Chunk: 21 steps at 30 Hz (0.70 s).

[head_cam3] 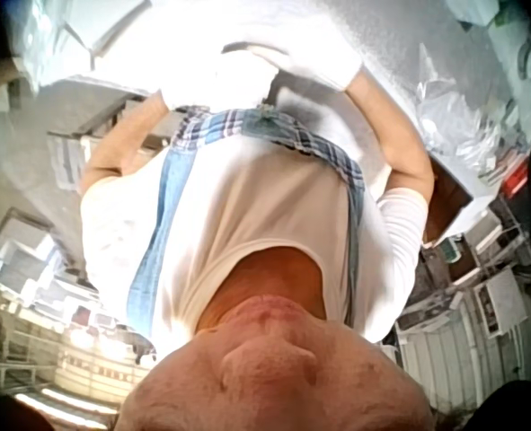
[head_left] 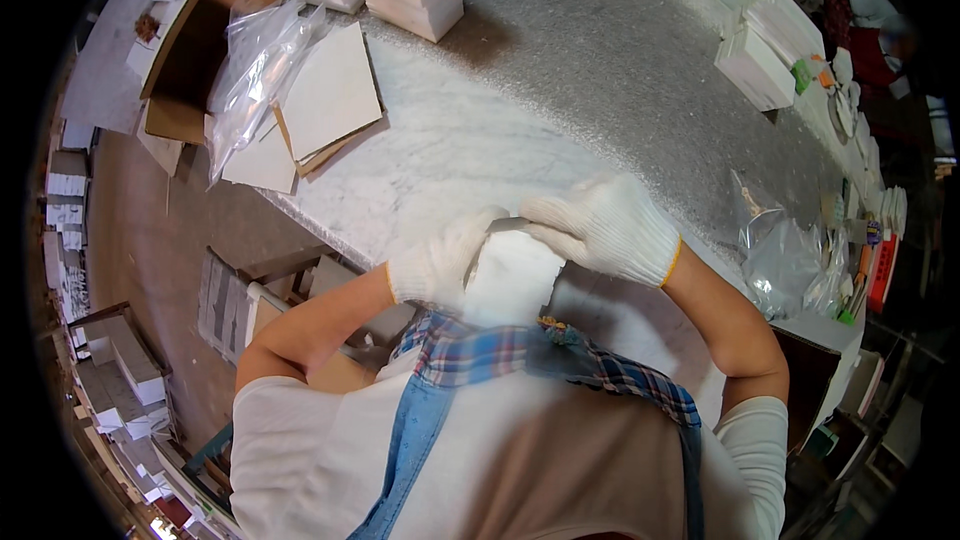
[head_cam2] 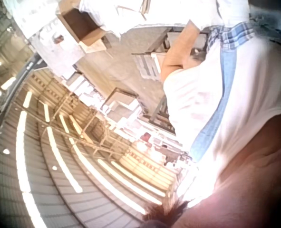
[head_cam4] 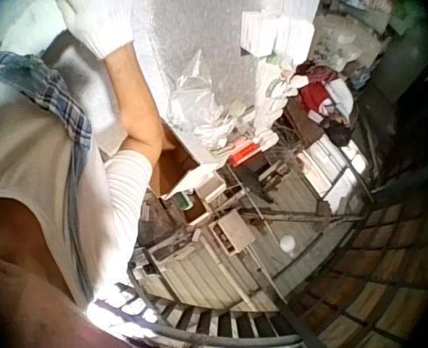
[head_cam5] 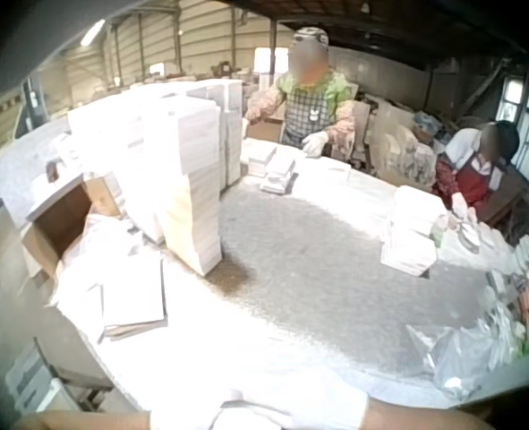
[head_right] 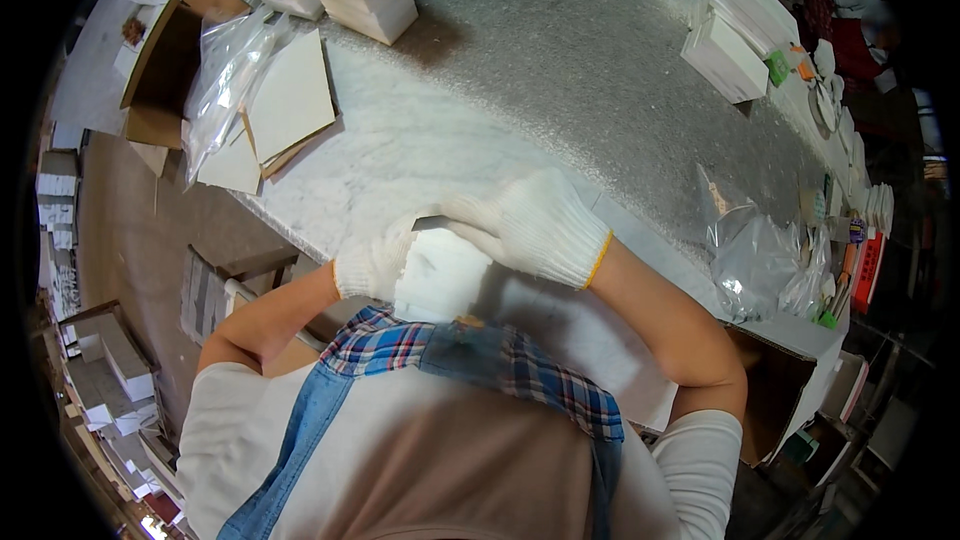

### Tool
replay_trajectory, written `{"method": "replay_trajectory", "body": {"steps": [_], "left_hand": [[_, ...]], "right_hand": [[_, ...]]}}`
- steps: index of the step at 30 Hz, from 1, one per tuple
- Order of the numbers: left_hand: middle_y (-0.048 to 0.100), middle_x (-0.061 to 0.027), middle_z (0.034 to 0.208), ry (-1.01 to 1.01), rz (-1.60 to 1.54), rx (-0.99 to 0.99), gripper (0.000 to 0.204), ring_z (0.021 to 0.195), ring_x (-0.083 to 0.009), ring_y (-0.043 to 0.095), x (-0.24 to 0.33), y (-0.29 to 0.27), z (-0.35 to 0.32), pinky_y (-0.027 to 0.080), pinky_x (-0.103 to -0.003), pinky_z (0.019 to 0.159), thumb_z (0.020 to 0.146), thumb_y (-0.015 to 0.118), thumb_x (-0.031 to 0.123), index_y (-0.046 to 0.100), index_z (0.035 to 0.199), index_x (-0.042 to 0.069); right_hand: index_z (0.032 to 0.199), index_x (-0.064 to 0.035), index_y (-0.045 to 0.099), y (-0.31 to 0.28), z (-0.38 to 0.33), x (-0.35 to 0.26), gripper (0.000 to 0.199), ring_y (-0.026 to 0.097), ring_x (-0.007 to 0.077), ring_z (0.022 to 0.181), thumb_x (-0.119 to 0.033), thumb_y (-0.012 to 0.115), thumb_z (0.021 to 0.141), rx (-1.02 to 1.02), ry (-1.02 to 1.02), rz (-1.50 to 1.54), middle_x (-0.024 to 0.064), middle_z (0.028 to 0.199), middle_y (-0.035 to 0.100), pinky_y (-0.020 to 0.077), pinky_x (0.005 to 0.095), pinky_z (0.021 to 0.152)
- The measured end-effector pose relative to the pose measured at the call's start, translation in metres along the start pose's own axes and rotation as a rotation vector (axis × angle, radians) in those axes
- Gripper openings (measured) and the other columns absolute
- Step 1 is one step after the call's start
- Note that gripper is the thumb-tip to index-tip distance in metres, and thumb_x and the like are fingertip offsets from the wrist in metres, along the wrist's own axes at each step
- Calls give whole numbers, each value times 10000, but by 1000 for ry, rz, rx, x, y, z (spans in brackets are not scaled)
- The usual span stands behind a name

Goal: The person wraps small white rectangular tiles in plastic bags at a workbench. They place tiles into bags, fold the bags closed, and stack the wrapped units. The person also uses a utility knife to trim the edges of a stack of tiles before continuing to wrap them.

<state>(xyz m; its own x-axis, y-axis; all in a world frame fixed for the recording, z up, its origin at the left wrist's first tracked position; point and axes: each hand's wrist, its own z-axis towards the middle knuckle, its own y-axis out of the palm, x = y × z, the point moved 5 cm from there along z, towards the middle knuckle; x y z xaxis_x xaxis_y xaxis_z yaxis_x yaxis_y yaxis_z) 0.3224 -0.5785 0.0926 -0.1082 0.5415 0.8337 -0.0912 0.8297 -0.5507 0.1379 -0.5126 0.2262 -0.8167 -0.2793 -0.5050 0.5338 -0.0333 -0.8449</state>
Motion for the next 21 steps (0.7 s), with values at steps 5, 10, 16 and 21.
{"method": "replay_trajectory", "body": {"steps": [5, 10, 16, 21], "left_hand": [[564, -254, 1245, 22, 52, 43, 882, 1162, -445, 565, 8, -5, 0, 476, -463, 997, 703, 819, 251, 404, 1438, -4], [573, -253, 1183, 48, -4, 62, 786, 1113, -457, 571, 12, -8, 4, 482, -473, 956, 738, 795, 223, 428, 1395, -5], [581, -242, 1110, 30, -19, 112, 718, 1040, -453, 592, 22, -15, 4, 499, -466, 896, 730, 799, 206, 461, 1329, 1], [577, -226, 1048, 11, -58, 87, 661, 977, -442, 600, 26, -17, 9, 508, -451, 843, 696, 818, 194, 484, 1236, 11]], "right_hand": [[1030, -185, 765, -1, -4, 2, 188, 646, 332, 593, -324, 728, 909, -16, -1, -31, 134, 647, 628, 508, 438, 548], [1022, -181, 761, -2, -5, 2, 182, 647, 329, 594, -322, 723, 914, -24, -26, -39, 131, 645, 627, 508, 438, 546], [1014, -179, 754, -2, -7, 7, 179, 644, 331, 587, -328, 711, 926, -37, -9, 9, 131, 633, 615, 504, 438, 543], [1008, -189, 750, -1, -12, 14, 181, 646, 329, 593, -346, 705, 930, -90, -2, -42, 128, 634, 614, 503, 435, 542]]}}
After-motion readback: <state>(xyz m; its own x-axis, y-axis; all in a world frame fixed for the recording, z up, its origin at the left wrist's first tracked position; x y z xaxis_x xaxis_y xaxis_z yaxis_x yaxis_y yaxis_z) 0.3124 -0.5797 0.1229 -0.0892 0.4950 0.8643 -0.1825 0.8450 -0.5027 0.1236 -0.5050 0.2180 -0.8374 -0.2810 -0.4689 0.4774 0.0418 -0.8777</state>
